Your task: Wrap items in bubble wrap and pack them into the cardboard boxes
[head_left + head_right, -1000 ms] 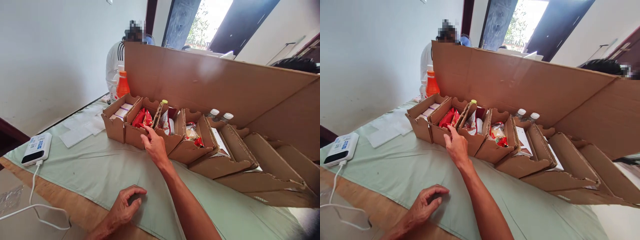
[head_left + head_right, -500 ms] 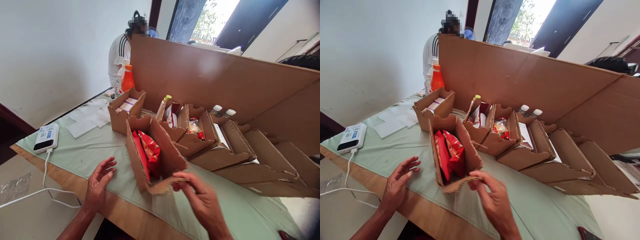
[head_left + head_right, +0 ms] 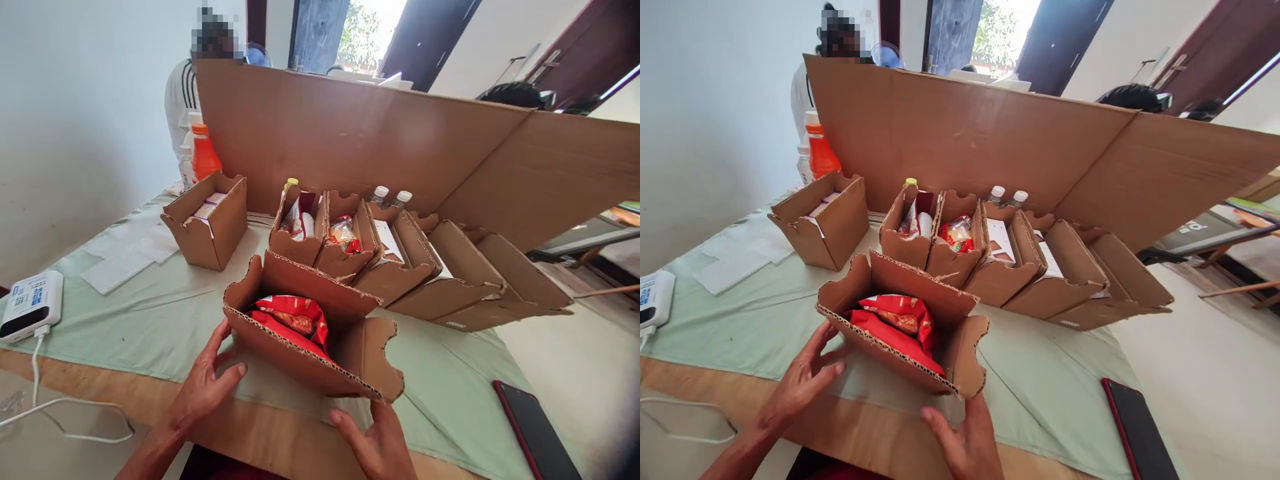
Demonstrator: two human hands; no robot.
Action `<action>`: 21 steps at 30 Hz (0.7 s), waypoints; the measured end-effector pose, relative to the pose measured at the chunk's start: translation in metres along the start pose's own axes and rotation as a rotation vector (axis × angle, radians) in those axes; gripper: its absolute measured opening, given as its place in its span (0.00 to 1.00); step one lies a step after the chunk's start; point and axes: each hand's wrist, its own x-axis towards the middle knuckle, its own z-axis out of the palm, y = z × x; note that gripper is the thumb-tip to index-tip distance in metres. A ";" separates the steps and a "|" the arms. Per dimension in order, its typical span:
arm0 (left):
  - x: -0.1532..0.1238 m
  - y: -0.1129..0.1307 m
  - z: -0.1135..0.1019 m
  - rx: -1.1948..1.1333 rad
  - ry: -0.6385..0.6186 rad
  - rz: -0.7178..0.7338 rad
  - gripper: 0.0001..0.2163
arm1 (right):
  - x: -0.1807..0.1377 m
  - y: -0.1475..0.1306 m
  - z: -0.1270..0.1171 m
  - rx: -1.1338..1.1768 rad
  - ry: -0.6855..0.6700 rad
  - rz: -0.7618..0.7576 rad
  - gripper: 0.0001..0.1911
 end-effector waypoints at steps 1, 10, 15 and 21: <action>0.002 0.002 0.004 -0.002 0.004 0.015 0.41 | 0.003 -0.002 0.004 -0.019 0.043 -0.008 0.25; 0.056 0.023 0.076 -0.055 -0.075 0.161 0.40 | 0.072 0.016 -0.025 0.075 0.250 0.017 0.19; 0.066 -0.004 0.087 0.027 -0.084 0.128 0.39 | 0.070 0.057 -0.003 0.151 0.163 0.141 0.24; 0.046 -0.031 0.065 -0.027 -0.032 0.102 0.36 | 0.052 0.095 0.014 0.174 0.241 0.247 0.33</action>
